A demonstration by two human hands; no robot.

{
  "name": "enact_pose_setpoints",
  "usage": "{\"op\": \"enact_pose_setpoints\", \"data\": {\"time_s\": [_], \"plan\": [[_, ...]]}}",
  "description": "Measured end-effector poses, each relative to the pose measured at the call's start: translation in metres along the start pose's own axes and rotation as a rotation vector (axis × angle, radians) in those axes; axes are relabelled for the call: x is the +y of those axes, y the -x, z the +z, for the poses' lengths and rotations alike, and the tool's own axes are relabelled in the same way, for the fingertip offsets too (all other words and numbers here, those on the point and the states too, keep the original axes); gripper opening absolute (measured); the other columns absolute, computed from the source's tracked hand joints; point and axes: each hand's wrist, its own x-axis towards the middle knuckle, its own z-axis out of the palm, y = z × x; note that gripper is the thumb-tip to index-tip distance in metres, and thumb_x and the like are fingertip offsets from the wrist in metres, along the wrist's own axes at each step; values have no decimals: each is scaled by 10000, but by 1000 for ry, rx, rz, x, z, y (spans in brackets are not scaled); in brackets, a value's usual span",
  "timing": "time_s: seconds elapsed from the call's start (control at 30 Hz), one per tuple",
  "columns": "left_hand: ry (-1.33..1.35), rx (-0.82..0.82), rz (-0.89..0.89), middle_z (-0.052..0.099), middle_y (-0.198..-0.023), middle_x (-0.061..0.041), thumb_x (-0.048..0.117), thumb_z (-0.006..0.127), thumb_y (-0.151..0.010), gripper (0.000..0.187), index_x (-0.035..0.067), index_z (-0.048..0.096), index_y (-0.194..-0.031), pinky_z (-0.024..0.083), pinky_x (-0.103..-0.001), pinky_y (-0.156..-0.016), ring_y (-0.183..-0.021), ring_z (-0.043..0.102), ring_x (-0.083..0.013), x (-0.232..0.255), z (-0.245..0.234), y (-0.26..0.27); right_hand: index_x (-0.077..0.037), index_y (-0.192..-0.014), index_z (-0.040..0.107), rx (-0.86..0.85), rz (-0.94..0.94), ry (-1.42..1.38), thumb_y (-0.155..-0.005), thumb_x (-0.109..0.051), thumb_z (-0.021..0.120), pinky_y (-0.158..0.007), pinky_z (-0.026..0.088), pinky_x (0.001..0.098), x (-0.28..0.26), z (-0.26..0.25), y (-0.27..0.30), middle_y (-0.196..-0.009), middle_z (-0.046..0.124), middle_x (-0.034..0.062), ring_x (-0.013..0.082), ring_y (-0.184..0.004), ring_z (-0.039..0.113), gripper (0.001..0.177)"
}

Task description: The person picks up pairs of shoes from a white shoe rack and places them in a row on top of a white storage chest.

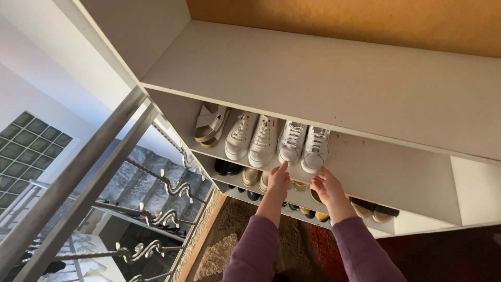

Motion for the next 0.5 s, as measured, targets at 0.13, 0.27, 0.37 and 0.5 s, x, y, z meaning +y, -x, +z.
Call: {"op": "enact_pose_setpoints", "data": {"time_s": [0.13, 0.27, 0.37, 0.5], "plan": [[5, 42, 3, 445, -1296, -188, 328, 924, -878, 828, -71, 467, -1440, 454, -403, -1062, -1125, 523, -220, -13, 1, -40, 51, -1415, 328, -2, 44, -56, -1027, -394, 675, -1080, 491, 361, 1, 5, -23, -1208, 435, 175, 273, -1137, 581, 685], [15, 109, -16, 518, -1102, -157, 338, 936, -842, 727, -74, 549, -1299, 506, -396, -971, -958, 572, -227, -15, 8, -67, 22, -1326, 336, 40, 71, -86, -1008, -386, 692, -1039, 522, 345, -8, 16, -18, -1149, 446, 146, 280, -1110, 603, 628], [23, 135, -43, 549, -1044, -170, 368, 983, -787, 748, -62, 584, -1251, 538, -425, -919, -888, 616, -256, -19, 8, -84, 7, -1272, 384, 78, 79, -70, -969, -397, 749, -1009, 553, 383, -5, 10, -39, -1089, 462, 135, 296, -1054, 630, 623], [39, 98, -72, 554, -1027, -130, 402, 997, -773, 751, -36, 593, -1231, 593, -396, -873, -840, 669, -250, -25, 11, -92, -24, -1175, 465, 114, 42, -23, -912, -470, 814, -931, 598, 383, 1, 10, -52, -974, 484, 101, 276, -924, 655, 624]]}}
